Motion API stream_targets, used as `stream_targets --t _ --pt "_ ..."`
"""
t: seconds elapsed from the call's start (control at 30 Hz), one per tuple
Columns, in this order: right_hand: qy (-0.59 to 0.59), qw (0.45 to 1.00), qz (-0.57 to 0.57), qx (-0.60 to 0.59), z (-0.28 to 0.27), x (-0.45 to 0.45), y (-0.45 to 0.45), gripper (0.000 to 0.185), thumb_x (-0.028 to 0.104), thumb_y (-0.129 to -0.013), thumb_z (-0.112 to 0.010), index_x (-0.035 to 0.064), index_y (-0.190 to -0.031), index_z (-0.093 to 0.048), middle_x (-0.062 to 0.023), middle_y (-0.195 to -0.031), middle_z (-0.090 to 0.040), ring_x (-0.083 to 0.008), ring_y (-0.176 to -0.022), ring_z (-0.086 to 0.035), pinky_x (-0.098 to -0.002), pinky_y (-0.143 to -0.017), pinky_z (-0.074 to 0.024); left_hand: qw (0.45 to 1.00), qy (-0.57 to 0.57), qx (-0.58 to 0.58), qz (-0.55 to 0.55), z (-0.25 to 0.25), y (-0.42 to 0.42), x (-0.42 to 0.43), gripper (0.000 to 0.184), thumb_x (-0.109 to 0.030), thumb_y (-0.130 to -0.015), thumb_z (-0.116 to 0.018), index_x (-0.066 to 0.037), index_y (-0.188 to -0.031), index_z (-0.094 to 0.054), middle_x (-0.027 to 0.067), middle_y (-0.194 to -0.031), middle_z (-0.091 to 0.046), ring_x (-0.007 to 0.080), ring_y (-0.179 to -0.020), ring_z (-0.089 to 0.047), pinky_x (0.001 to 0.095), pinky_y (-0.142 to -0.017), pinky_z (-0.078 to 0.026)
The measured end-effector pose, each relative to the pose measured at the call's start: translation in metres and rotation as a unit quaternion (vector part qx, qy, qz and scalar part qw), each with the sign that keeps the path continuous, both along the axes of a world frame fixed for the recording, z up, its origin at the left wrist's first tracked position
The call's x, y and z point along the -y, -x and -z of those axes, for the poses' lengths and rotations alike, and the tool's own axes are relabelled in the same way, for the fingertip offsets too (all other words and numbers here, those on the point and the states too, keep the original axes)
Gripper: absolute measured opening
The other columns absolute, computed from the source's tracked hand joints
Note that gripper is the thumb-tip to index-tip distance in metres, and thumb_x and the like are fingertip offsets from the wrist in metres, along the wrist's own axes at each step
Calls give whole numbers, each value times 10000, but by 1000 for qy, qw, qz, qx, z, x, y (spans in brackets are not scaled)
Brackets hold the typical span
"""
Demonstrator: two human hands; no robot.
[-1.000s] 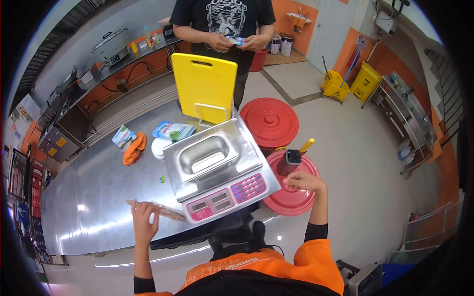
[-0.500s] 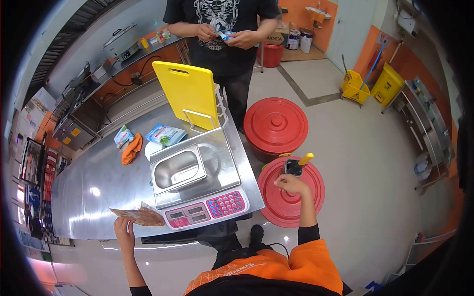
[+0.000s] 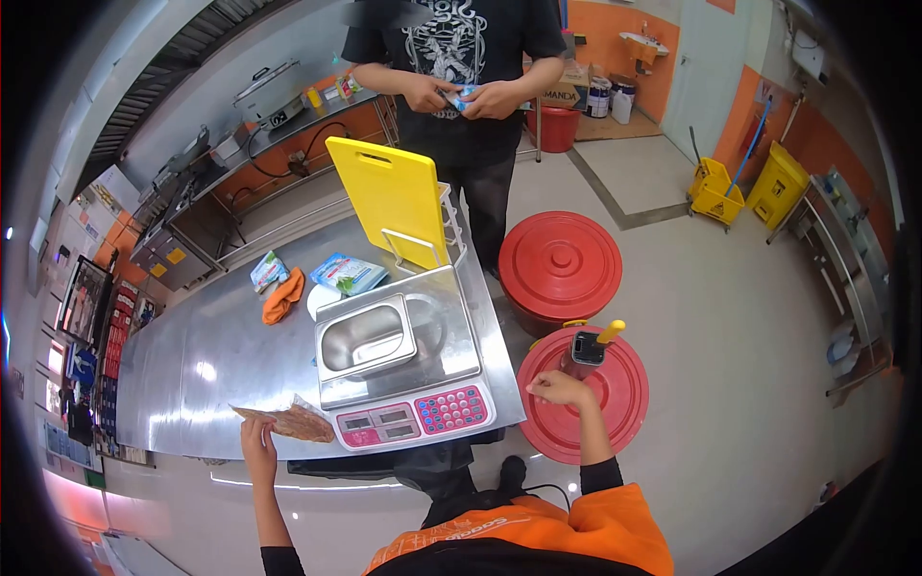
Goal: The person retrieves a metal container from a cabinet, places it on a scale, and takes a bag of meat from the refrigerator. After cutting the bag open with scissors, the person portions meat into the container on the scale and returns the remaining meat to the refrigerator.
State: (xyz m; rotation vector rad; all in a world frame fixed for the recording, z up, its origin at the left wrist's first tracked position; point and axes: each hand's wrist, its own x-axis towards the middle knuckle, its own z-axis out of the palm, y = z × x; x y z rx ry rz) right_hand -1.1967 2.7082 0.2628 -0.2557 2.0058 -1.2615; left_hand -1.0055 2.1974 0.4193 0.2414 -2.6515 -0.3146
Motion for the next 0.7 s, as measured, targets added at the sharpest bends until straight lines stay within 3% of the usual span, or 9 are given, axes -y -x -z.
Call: stream_targets --t 0.23,0.33,0.43,0.47,0.5,0.6,0.63,0.67,0.7 --pt "103 993 53 -20 46 8 -21 292 282 -843 -590 -8 -875 -601 -62 -707 -602 -135 -641 -562 -273 -589 -458 999 28 -5 -18 11 -4 7 71 10 -817 -510 -11 -878 -540 127 -861 -530 299 -829 -495 370 -725 -399" --pt "107 973 153 -137 32 20 -4 212 231 -819 -603 24 -866 -612 -64 -697 -599 -141 -648 -557 -290 -596 -440 999 37 -3 -20 8 2 2 47 -15 -821 -524 -8 -867 -533 128 -878 -531 300 -851 -499 371 -745 -405" --pt "183 902 280 -272 -24 47 57 198 221 -828 -594 33 -889 -610 -51 -680 -585 -138 -641 -532 -290 -600 -426 997 64 -10 -31 10 2 4 57 -53 -822 -547 -7 -854 -536 127 -883 -537 301 -878 -508 373 -763 -411" --pt "210 893 304 -256 -41 61 88 207 227 -844 -584 29 -901 -602 -46 -678 -574 -142 -624 -512 -297 -598 -423 997 71 -6 -44 12 1 5 61 -61 -821 -552 -8 -849 -539 128 -887 -539 303 -880 -509 376 -763 -412" --pt "303 856 299 -292 -52 77 121 212 231 -866 -564 24 -899 -598 -24 -674 -558 -110 -612 -496 -273 -577 -407 995 78 -3 -57 14 1 6 66 -70 -820 -557 -10 -844 -542 129 -892 -540 305 -883 -510 380 -763 -412" --pt "489 819 251 -168 -130 112 206 244 253 -913 -519 30 -848 -593 30 -669 -520 -36 -600 -461 -186 -538 -374 991 98 -7 -92 19 1 10 83 -102 -813 -577 -21 -817 -562 127 -876 -548 310 -875 -514 387 -752 -420" --pt "492 805 269 -192 -150 127 231 256 280 -903 -533 36 -870 -604 25 -678 -529 -35 -591 -462 -180 -537 -374 990 100 1 -103 21 2 11 83 -103 -813 -575 -21 -814 -565 122 -864 -551 309 -870 -515 387 -746 -422" --pt "467 833 231 -187 -161 139 261 262 309 -910 -507 69 -925 -609 39 -761 -555 -38 -639 -488 -175 -558 -393 988 100 10 -115 21 2 11 84 -104 -812 -574 -20 -810 -568 118 -852 -554 307 -865 -516 386 -739 -425" --pt "487 838 216 -116 -179 149 279 271 320 -866 -581 56 -913 -618 19 -755 -568 -54 -646 -498 -182 -552 -385 987 102 0 -124 22 2 11 80 -96 -811 -572 -16 -810 -568 124 -851 -557 311 -858 -519 388 -740 -425"
